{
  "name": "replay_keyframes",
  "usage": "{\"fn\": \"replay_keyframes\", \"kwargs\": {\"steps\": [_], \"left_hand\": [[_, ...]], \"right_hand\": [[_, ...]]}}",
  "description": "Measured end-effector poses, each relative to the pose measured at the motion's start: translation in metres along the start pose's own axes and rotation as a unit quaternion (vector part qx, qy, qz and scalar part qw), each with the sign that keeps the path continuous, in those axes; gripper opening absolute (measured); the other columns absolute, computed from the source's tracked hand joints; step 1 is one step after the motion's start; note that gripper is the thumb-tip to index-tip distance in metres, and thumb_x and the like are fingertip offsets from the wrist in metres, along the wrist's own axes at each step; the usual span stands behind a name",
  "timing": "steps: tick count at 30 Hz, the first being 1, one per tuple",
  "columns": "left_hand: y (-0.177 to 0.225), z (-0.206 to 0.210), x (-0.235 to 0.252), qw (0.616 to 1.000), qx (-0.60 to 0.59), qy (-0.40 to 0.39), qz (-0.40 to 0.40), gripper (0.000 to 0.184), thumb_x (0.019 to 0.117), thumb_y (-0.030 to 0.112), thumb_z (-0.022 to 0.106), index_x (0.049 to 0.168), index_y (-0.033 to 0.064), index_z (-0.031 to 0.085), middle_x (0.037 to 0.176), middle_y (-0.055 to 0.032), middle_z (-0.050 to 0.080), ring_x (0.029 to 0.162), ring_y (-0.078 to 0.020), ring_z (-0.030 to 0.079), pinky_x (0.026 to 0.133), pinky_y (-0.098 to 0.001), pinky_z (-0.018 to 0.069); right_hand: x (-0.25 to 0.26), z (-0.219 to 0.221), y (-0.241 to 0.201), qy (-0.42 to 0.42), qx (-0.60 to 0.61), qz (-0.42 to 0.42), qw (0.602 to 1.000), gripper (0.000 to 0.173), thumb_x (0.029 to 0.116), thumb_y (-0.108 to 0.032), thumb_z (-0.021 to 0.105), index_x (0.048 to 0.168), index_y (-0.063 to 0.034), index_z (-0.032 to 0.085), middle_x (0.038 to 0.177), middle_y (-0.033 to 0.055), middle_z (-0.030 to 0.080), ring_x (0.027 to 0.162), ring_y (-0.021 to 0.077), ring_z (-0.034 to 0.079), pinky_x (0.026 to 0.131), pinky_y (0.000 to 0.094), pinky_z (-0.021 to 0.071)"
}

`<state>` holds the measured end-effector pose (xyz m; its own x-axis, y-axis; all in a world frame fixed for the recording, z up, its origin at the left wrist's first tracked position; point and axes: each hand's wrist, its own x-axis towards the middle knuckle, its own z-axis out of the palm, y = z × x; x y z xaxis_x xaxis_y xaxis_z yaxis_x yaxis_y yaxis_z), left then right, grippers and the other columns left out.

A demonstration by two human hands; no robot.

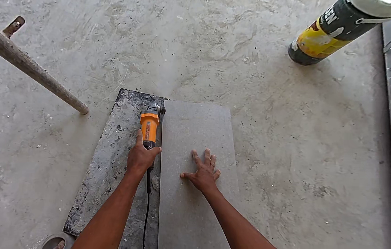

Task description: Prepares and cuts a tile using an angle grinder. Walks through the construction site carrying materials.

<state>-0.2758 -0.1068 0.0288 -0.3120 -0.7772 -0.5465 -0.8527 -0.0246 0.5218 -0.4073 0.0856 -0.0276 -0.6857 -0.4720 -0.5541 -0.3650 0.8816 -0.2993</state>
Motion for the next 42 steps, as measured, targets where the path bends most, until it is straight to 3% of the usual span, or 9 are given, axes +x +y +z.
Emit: {"fn": "replay_keyframes", "kwargs": {"steps": [10,21,42], "left_hand": [[-0.001,0.0028,0.0048,1.0,0.001,0.0,0.002,0.106,0.0809,0.047,0.084,0.165,0.0287,0.021,0.113,-0.0214,0.071,0.102,-0.0405,0.07,0.086,-0.0637,0.0542],[-0.0032,0.0036,-0.0004,1.0,0.004,-0.003,0.014,0.106,0.0829,0.046,0.083,0.166,0.0235,0.02,0.114,-0.0228,0.071,0.102,-0.041,0.07,0.087,-0.0633,0.0544],[-0.006,0.0042,-0.0015,1.0,-0.001,-0.009,0.001,0.107,0.0823,0.045,0.083,0.166,0.0271,0.019,0.111,-0.0224,0.071,0.099,-0.0407,0.07,0.085,-0.0627,0.0546]], "right_hand": [[-0.0003,0.0,0.0013,0.002,0.004,-0.003,1.0,0.109,0.0724,-0.052,0.091,0.162,-0.0419,0.028,0.174,0.0086,-0.005,0.159,0.0403,-0.009,0.112,0.0817,0.011],[0.0002,-0.0025,-0.0003,-0.001,-0.005,0.0,1.0,0.109,0.0728,-0.052,0.09,0.162,-0.0427,0.028,0.174,0.0096,-0.006,0.158,0.042,-0.009,0.112,0.0817,0.0135],[-0.0003,-0.0001,-0.0004,0.003,-0.009,0.0,1.0,0.108,0.0737,-0.053,0.089,0.162,-0.041,0.029,0.174,0.0091,-0.005,0.158,0.0411,-0.008,0.113,0.0805,0.0126]]}}
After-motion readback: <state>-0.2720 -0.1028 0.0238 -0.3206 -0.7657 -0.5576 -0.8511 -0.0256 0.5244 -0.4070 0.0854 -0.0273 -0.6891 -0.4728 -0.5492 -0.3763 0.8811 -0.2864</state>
